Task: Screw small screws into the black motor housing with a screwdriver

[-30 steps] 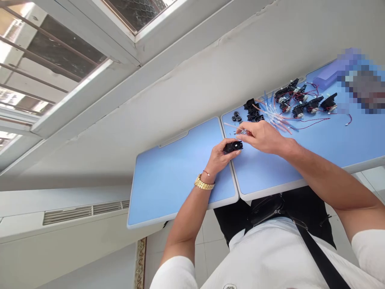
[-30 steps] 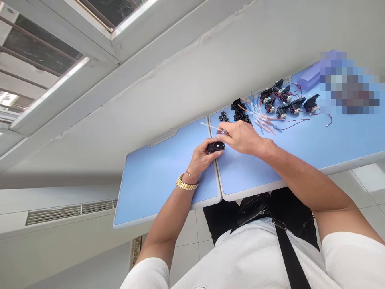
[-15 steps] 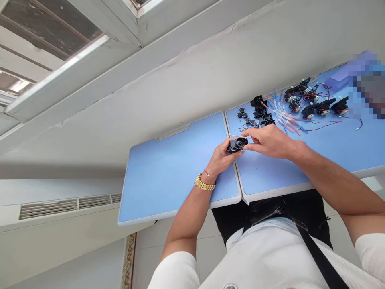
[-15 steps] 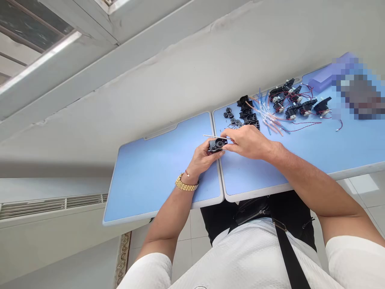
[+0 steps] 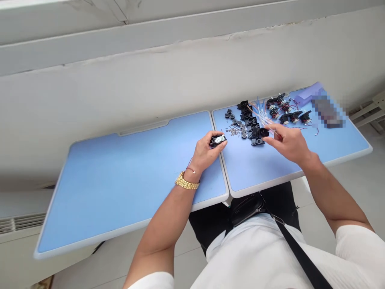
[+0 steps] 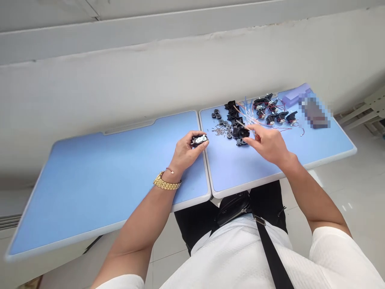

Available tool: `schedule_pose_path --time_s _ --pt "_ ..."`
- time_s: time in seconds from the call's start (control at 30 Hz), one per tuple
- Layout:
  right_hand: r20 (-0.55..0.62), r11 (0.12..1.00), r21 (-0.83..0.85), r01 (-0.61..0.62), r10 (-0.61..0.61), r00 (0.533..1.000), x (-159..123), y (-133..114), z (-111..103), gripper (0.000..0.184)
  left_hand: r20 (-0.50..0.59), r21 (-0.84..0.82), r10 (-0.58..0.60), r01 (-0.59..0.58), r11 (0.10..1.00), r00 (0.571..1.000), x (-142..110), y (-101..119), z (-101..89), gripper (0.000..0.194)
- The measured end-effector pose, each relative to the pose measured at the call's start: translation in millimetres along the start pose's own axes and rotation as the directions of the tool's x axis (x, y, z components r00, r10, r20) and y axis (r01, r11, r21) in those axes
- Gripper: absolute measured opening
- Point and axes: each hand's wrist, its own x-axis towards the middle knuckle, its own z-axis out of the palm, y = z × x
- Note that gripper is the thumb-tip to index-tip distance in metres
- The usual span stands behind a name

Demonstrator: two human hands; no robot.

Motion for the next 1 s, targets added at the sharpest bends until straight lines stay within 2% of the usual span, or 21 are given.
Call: schedule_pose_path --time_s 0.1,0.2,0.37,0.5,0.6,0.73,0.87,1.0 --pt "0.111 0.982 -0.181 0.048 -0.029 0.993 -33 10 5 0.041 -0.003 -0.01 0.017 -0.017 1.0 1.0 0 2 2.7 0.037" --pt "0.18 0.951 -0.295 0.097 -0.045 0.983 -50 18 17 0.039 0.009 -0.018 0.028 -0.028 0.999 1.0 0 4 5.4 0.037" --pt "0.126 0.945 -0.322 0.062 -0.022 0.992 -51 28 38 0.048 0.022 -0.028 0.031 -0.03 0.999 0.999 0 7 8.6 0.039" --pt "0.034 0.964 -0.264 0.009 0.001 0.999 -52 27 41 0.063 0.041 -0.048 0.028 -0.026 0.999 0.999 1 10 10.6 0.039" --pt "-0.022 0.987 -0.158 -0.02 0.016 1.0 -59 14 37 0.067 0.075 -0.122 0.035 -0.026 0.992 0.997 0 11 12.9 0.039" --pt "-0.015 0.997 0.057 -0.044 0.045 0.999 -65 -16 40 0.058 0.138 -0.255 0.074 -0.037 0.966 0.988 -2 11 17.7 0.041" --pt "0.049 0.965 0.253 -0.067 0.056 0.997 -55 -52 63 0.047 0.152 -0.403 0.113 -0.043 0.914 0.982 -4 12 24.3 0.044" --pt "0.043 0.936 0.331 -0.118 0.11 0.993 -36 -79 93 0.038 0.115 -0.529 0.116 -0.039 0.848 0.987 -6 15 31.1 0.05"
